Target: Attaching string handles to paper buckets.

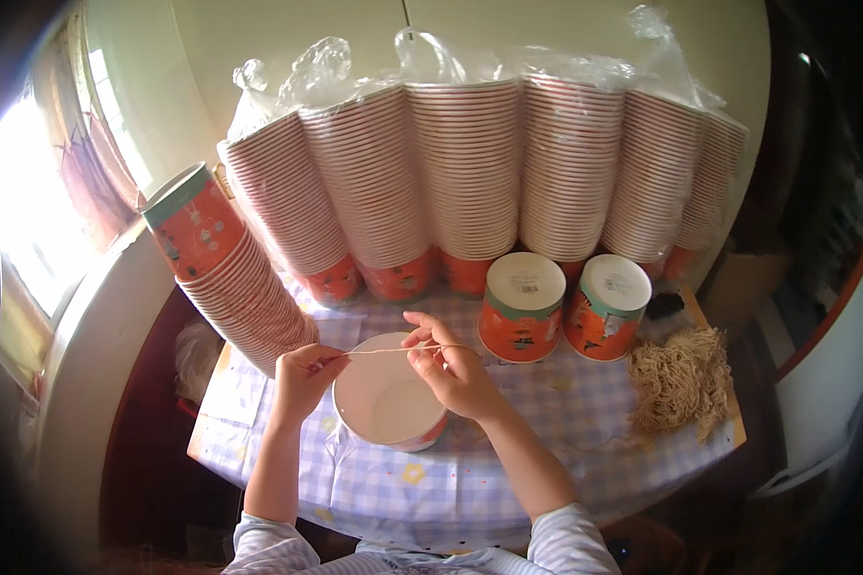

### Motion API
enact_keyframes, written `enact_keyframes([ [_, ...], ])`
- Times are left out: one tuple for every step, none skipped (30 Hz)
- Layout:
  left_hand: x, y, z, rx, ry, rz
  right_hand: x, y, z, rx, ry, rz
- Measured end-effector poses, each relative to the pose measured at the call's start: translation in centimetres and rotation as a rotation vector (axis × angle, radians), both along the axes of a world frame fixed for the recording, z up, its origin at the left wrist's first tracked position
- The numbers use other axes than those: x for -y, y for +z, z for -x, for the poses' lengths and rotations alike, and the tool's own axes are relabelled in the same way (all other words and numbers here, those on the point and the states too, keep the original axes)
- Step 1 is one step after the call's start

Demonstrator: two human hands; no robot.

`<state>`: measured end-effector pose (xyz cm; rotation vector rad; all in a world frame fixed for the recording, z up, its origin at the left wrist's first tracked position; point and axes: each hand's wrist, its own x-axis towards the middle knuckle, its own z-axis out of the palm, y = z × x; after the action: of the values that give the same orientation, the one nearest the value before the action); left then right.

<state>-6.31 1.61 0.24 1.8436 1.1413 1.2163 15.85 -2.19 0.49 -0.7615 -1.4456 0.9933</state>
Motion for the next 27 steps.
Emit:
enact_keyframes([
  [0.0,-1.0,1.0,0.077,0.02,0.042,0.0,-0.3,0.4,0.088,-0.032,-0.014],
  [0.5,-1.3,1.9,0.071,0.061,0.078,0.0,-0.3,1.0,0.087,-0.011,-0.013],
  [0.6,-2.6,2.9,0.129,0.051,0.114,0.0,-0.4,1.6,0.178,-0.015,-0.04],
  [0.9,-3.8,3.8,0.188,0.041,0.148,0.0,-0.5,2.2,0.269,-0.02,-0.067],
  [1.3,-4.0,3.8,0.231,0.033,0.208,0.0,-0.8,2.4,0.365,-0.038,-0.092],
  [1.6,-4.6,3.9,0.237,0.038,0.213,-0.1,-1.3,2.9,0.349,-0.023,-0.083],
  [1.8,-5.3,4.0,0.33,0.074,0.285,0.0,-1.5,3.2,0.355,-0.018,-0.078],
  [2.2,-5.8,4.3,0.419,0.114,0.352,0.1,-1.6,3.7,0.471,-0.042,-0.137],
  [2.5,-6.3,4.7,0.441,0.135,0.368,0.2,-1.6,4.0,0.586,-0.067,-0.197],
  [3.0,-6.9,4.9,0.484,0.125,0.39,0.4,-1.4,4.3,0.629,-0.088,-0.229],
  [3.4,-7.6,5.1,0.528,0.117,0.411,0.5,-1.4,4.6,0.63,-0.08,-0.228],
  [3.8,-8.2,5.2,0.539,0.124,0.446,0.5,-1.5,4.8,0.652,-0.085,-0.244],
  [4.1,-8.6,5.1,0.594,0.105,0.48,0.5,-1.6,5.0,0.673,-0.088,-0.26],
  [4.5,-8.9,4.8,0.653,0.09,0.512,0.5,-1.6,5.1,0.676,-0.074,-0.261],
  [4.9,-8.9,4.6,0.7,0.081,0.535,0.5,-1.7,5.1,0.667,-0.075,-0.237],
  [5.0,-8.9,4.4,0.74,0.089,0.565,0.5,-1.7,5.1,0.658,-0.074,-0.213],
  [5.1,-9.0,4.1,0.785,0.104,0.59,0.5,-1.9,5.1,0.645,-0.067,-0.185],
  [5.1,-9.1,3.9,0.818,0.092,0.603,0.5,-1.7,5.1,0.663,-0.066,-0.186],
  [5.0,-9.3,3.6,0.856,0.084,0.624,0.5,-1.5,5.0,0.681,-0.069,-0.187],
  [5.0,-9.4,3.3,0.894,0.074,0.645,0.5,-1.5,4.9,0.671,-0.063,-0.181],
  [5.2,-9.3,3.1,0.907,0.07,0.662,0.5,-1.5,4.9,0.674,-0.043,-0.186],
  [5.2,-9.4,2.9,0.914,0.082,0.659,0.6,-1.5,4.8,0.667,-0.049,-0.166],
  [5.3,-9.4,2.7,0.947,0.061,0.668,0.6,-1.4,4.9,0.66,-0.059,-0.146],
  [5.4,-9.4,2.7,0.979,0.039,0.678,0.7,-1.3,5.0,0.646,-0.05,-0.141],
  [5.4,-9.5,2.9,1.005,0.016,0.656,0.6,-1.3,5.1,0.647,-0.046,-0.141],
  [5.4,-9.6,2.8,1.006,0.012,0.66,0.5,-1.3,5.1,0.653,-0.038,-0.149],
  [5.4,-9.5,2.7,1.021,0.022,0.647,0.5,-1.3,5.1,0.658,-0.032,-0.155],
])
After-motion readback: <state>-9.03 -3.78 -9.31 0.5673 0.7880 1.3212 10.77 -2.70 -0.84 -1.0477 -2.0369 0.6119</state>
